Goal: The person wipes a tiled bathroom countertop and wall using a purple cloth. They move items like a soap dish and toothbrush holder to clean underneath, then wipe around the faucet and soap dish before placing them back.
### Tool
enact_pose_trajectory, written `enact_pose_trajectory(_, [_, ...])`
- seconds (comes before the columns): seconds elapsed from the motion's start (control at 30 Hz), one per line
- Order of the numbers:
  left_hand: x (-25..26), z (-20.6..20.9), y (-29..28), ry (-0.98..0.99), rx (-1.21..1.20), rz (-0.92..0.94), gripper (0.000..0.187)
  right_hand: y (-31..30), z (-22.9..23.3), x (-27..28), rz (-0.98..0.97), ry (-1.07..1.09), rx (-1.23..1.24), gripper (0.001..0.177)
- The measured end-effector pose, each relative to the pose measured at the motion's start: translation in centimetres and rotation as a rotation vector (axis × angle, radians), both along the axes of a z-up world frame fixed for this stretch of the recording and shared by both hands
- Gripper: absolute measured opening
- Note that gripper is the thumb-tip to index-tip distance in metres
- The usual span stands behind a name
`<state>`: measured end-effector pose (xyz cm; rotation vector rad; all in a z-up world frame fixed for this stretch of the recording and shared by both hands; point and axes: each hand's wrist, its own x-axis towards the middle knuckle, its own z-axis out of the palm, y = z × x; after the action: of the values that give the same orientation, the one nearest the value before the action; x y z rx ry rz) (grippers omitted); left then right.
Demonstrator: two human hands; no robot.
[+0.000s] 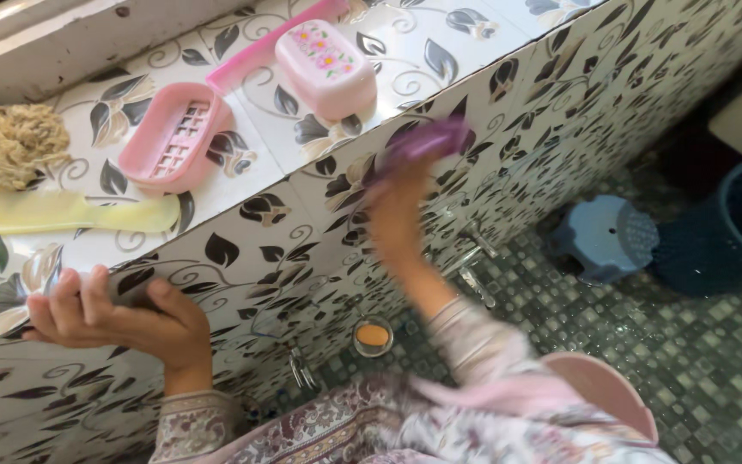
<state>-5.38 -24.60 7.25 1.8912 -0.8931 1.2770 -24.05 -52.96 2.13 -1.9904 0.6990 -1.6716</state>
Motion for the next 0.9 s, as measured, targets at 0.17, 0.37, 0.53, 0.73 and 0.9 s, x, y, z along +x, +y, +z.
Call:
enact_pose_trajectory(0.17, [-0.2, 0.4, -0.8, -0.003, -0.007, 0.096, 0.04, 9.5, 2.9, 2.1, 0.233, 0.313, -0.48, 0.044])
enact_pose_trajectory(0.37, [0.9, -0.8, -1.6, 0.044, -0.043, 0.108, 0.041, -6.6, 1.3, -1.5, -0.172, 0.144, -0.272, 0.045])
enact_pose_trajectory(0.53, [-0.3, 0.7, -2.7, 0.005, -0.075, 0.014, 0.041, -19.3, 1.0, -8.6, -0.231, -0.024, -0.014, 0.063])
enact_pose_trajectory(0.73, [-2.0, 2.4, -3.2, -0.006, -0.069, 0.057, 0.041, -14.7, 1.7, -6.2, -0.173, -0.083, 0.017, 0.052])
enact_pose_trajectory(0.9, [-3.1, 2.9, -3.5, 0.026, -0.076, 0.004, 0.04, 4.6, -0.6, -0.4, 0.232, 0.316, -0.264, 0.042])
